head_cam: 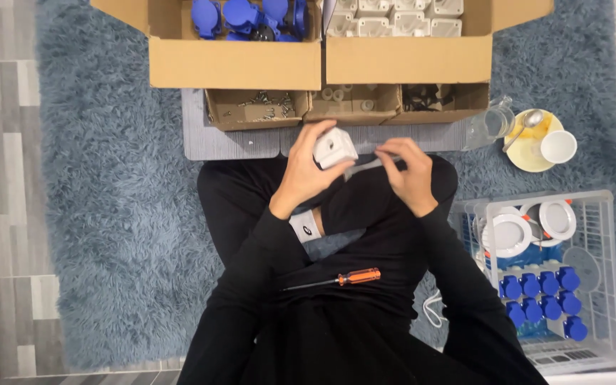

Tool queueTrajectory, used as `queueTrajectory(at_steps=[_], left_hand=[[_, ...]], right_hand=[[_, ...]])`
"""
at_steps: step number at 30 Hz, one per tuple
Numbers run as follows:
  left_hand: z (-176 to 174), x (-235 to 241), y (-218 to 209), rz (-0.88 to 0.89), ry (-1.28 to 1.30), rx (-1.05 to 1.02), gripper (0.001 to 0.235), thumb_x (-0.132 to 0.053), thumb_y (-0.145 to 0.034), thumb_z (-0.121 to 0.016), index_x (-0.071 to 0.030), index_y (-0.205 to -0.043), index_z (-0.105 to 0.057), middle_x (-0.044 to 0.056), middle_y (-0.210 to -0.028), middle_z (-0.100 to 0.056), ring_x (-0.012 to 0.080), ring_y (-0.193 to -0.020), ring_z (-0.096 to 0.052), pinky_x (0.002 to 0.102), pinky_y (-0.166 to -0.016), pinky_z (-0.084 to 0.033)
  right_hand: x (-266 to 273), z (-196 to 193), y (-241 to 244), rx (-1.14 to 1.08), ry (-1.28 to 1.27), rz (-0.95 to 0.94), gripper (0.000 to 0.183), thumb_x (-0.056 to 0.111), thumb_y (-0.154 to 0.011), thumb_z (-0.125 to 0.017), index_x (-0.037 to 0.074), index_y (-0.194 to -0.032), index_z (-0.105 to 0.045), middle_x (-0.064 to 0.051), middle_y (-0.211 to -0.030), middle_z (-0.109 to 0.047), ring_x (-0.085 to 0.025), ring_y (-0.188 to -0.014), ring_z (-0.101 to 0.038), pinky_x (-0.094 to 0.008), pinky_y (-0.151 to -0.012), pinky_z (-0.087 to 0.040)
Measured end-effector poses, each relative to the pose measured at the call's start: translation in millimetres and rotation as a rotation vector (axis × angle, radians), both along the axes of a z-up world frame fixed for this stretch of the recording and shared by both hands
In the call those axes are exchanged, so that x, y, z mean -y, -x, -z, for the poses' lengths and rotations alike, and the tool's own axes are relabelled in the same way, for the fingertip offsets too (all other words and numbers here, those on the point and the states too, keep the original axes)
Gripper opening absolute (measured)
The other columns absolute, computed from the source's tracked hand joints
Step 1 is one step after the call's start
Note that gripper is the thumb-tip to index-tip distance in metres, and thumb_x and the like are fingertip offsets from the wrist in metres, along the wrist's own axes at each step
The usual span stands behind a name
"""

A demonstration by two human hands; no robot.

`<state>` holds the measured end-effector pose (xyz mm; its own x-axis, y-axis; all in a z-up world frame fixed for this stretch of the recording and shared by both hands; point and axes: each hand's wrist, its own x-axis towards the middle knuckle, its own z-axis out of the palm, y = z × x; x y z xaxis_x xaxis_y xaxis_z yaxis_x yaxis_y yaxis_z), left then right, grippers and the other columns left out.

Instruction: Assembling small electrical components using a screwdriver while sitting on the floor

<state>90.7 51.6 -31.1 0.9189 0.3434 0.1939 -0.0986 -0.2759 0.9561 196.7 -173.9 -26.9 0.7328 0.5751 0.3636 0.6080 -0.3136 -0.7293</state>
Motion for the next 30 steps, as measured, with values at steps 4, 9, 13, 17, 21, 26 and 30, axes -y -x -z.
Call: queueTrajectory(at_steps=[4, 9, 13, 17, 21, 26, 30], left_hand=[[21, -3, -4, -0.012, -0.067, 0.003, 0.077, -0.034, -0.083, -0.100, -0.017, -0.148, -0.062, 0.007, -0.136, -0.067, 0.0332, -0.131, -0.065, 0.049, -0.112, -0.050], [30, 1, 4, -0.041, -0.053, -0.058, 0.077, -0.030, -0.079, -0.103, -0.013, -0.142, -0.062, 0.012, -0.132, -0.070, 0.0384, -0.126, -0.067, 0.053, -0.112, -0.045], [33, -2, 0, -0.060, -0.075, -0.067, 0.076, -0.030, -0.080, -0.103, -0.013, -0.139, -0.060, 0.010, -0.133, -0.072, 0.0357, -0.126, -0.069, 0.047, -0.111, -0.045], [37, 0, 0, -0.057, -0.111, -0.073, 0.074, -0.029, -0.083, -0.103, -0.012, -0.140, -0.058, 0.008, -0.136, -0.072, 0.0313, -0.127, -0.069, 0.043, -0.109, -0.044], [42, 0, 1, -0.052, -0.118, -0.072, 0.076, -0.030, -0.081, -0.104, -0.012, -0.140, -0.058, 0.006, -0.137, -0.073, 0.0292, -0.127, -0.069, 0.040, -0.111, -0.043], [39, 0, 0, -0.049, -0.140, -0.061, 0.077, -0.028, -0.081, -0.104, -0.013, -0.140, -0.057, 0.005, -0.137, -0.074, 0.0277, -0.128, -0.069, 0.040, -0.112, -0.042], [52, 3, 4, -0.067, -0.165, -0.040, 0.078, -0.035, -0.081, -0.105, -0.014, -0.139, -0.058, 0.003, -0.136, -0.075, 0.0251, -0.128, -0.069, 0.038, -0.112, -0.042]], right_hand=[[-3, -2, -6, -0.139, -0.095, 0.040, 0.008, 0.000, -0.103, -0.084, 0.007, -0.107, -0.081, -0.009, -0.102, -0.078, -0.025, -0.090, -0.075, -0.036, -0.078, -0.058], [-2, 0, -8, -0.292, -0.145, 0.044, 0.007, -0.001, -0.106, -0.082, 0.004, -0.110, -0.081, -0.014, -0.104, -0.078, -0.026, -0.095, -0.075, -0.037, -0.083, -0.058], [-13, -8, -11, -0.315, -0.163, 0.023, 0.007, -0.001, -0.108, -0.081, 0.002, -0.114, -0.080, -0.015, -0.108, -0.077, -0.022, -0.097, -0.073, -0.035, -0.085, -0.059], [-18, -7, -12, -0.324, -0.149, -0.025, 0.008, -0.002, -0.110, -0.079, 0.001, -0.117, -0.079, -0.014, -0.109, -0.073, -0.020, -0.097, -0.069, -0.034, -0.085, -0.058], [-33, -12, -12, -0.229, -0.108, -0.096, 0.008, -0.002, -0.110, -0.078, 0.001, -0.116, -0.081, -0.014, -0.105, -0.074, -0.022, -0.084, -0.068, -0.034, -0.074, -0.055], [-58, -16, -12, -0.058, -0.050, -0.184, 0.013, -0.005, -0.105, -0.080, 0.003, -0.115, -0.082, -0.013, -0.103, -0.078, -0.026, -0.081, -0.071, -0.036, -0.066, -0.057], [-77, -27, -3, 0.011, -0.015, -0.221, 0.013, -0.009, -0.103, -0.075, 0.000, -0.110, -0.081, -0.017, -0.100, -0.077, -0.031, -0.082, -0.072, -0.040, -0.068, -0.059]])
